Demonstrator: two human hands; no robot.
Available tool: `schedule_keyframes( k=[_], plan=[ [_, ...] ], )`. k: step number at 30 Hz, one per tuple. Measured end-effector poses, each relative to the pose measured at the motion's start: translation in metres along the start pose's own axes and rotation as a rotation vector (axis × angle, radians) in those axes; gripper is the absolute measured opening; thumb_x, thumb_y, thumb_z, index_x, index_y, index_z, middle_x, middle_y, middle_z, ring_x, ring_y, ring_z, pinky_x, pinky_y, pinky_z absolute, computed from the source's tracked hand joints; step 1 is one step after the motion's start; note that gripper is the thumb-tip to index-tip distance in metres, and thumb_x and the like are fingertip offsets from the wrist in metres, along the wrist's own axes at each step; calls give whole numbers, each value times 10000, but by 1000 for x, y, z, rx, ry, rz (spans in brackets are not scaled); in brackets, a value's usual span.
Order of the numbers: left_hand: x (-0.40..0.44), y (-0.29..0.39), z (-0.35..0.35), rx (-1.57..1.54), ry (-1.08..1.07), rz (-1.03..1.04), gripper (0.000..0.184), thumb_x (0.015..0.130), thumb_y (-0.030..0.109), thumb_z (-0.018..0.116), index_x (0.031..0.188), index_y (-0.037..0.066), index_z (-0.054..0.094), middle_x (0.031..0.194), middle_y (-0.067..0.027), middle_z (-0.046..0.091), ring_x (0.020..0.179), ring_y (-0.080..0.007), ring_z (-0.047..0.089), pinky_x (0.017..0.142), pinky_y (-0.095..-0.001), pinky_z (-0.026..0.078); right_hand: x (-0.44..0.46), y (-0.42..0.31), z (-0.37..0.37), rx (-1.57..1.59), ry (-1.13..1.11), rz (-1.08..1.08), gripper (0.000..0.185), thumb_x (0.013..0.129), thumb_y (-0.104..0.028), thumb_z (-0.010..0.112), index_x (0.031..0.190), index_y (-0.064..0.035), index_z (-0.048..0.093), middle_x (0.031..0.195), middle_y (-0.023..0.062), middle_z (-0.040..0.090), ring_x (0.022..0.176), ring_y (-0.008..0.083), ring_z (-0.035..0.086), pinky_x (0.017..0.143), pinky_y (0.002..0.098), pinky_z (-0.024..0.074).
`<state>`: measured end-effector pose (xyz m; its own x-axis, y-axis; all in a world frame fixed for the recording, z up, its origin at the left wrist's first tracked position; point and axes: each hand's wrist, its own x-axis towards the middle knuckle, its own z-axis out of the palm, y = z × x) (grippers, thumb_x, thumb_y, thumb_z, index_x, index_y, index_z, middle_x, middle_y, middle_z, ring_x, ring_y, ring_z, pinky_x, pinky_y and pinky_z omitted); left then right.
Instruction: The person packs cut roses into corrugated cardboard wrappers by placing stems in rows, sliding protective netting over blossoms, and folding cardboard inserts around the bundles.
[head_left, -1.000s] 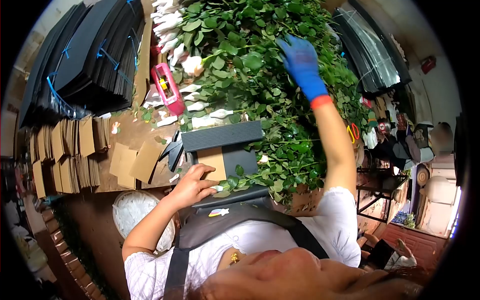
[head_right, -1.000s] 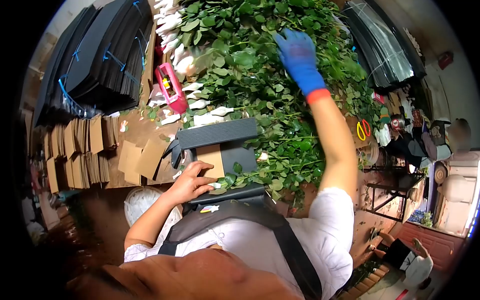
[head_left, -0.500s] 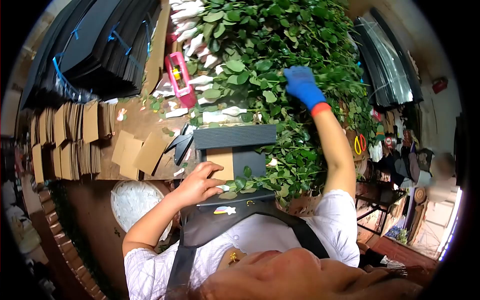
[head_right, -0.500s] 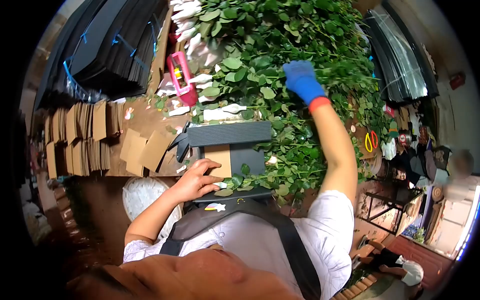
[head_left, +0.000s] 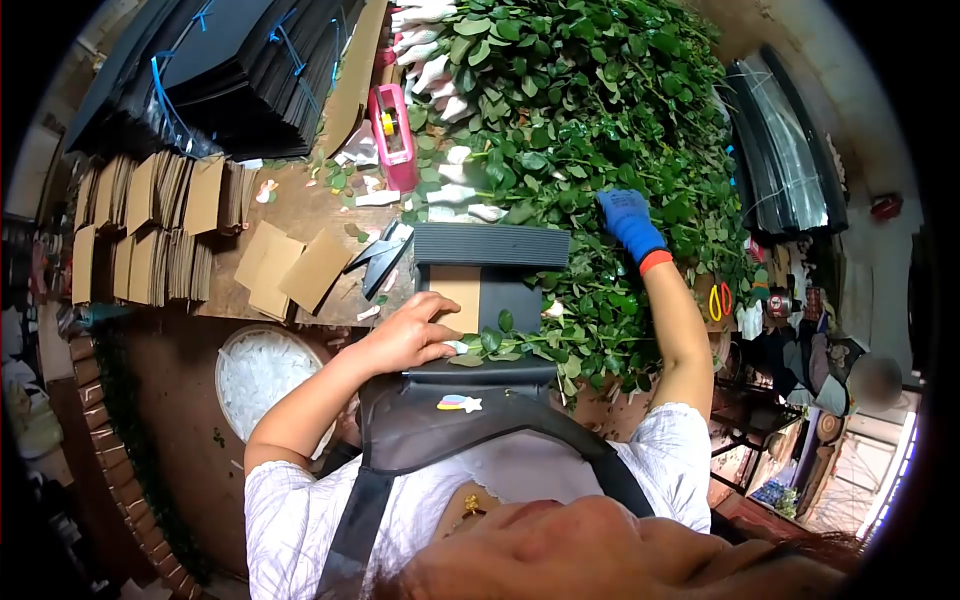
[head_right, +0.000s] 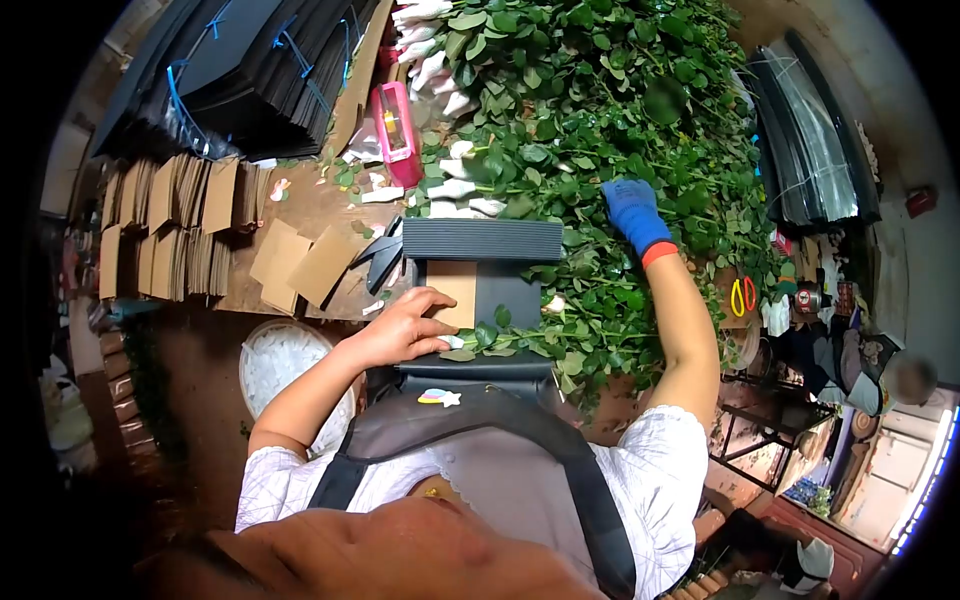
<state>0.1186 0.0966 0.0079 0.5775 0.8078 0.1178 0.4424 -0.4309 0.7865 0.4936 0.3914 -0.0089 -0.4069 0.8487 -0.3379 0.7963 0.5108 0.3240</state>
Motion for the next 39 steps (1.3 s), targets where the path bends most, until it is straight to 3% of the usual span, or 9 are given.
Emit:
schedule_keyframes(
  k=[2,8,14,21,26,29,33,35,39],
  plan=[
    [1,0,-1,22,-6,14,285,845,260,772,1074,89,767,1296,-134,569,1196,-332,512,1014,-424,437,-6,0,-8,-36,1,1,212,849,-157,652,1057,-119,642,1099,132,694,1023,333,667,872,428,526],
    [0,-1,0,46,17,27,290,832,249,778,1075,92,770,1299,-143,576,1221,-342,516,1026,-438,437,-66,20,-76,417,1055,-22,280,817,-131,646,1096,-113,666,1083,149,681,1007,357,637,913,420,513],
    [-1,3,1,11,20,-7,317,832,232,783,1106,77,752,1292,-144,586,1222,-343,527,1034,-432,441,-148,18,-125,141,971,10,487,719,-53,698,1196,-138,646,1180,121,652,1120,352,591,1025,466,472],
    [-10,-5,13,-229,102,-329,940,744,230,891,1492,91,339,1295,-173,618,1115,-338,638,928,-388,518,-224,-49,-76,11,46,-5,120,827,-104,618,908,-185,656,890,96,671,878,321,663,774,445,509],
    [-4,5,7,-197,81,-171,493,786,181,843,1238,93,665,1162,-116,667,1060,-302,661,889,-373,529,-208,-53,-45,68,-326,-59,295,867,-262,655,1158,-218,668,917,98,679,938,322,666,808,440,517],
    [0,9,0,-190,23,-210,428,815,158,820,1202,54,671,1103,-121,665,1014,-275,659,875,-363,524,-185,-24,-74,208,-37,-59,325,896,-370,630,1177,-210,655,923,121,676,912,329,672,812,443,531],
    [7,9,-5,-110,5,-213,313,887,140,732,1188,72,681,1044,-124,627,959,-298,650,847,-364,527,-72,-23,-58,248,474,9,236,893,-274,647,1102,-165,639,971,75,695,935,282,677,818,440,521],
    [11,7,-6,-68,2,-162,301,884,116,723,1180,78,687,1030,-122,616,960,-301,642,835,-371,526,-13,-30,-23,52,553,-31,227,881,-246,653,1082,-142,653,988,76,687,937,279,677,805,426,528],
    [13,9,-7,11,16,-91,272,884,106,705,1156,93,699,1011,-87,596,988,-287,611,854,-387,511,37,-14,-11,53,245,99,186,836,-165,663,1015,-117,682,1113,85,678,1013,292,664,924,419,501]
  ],
)
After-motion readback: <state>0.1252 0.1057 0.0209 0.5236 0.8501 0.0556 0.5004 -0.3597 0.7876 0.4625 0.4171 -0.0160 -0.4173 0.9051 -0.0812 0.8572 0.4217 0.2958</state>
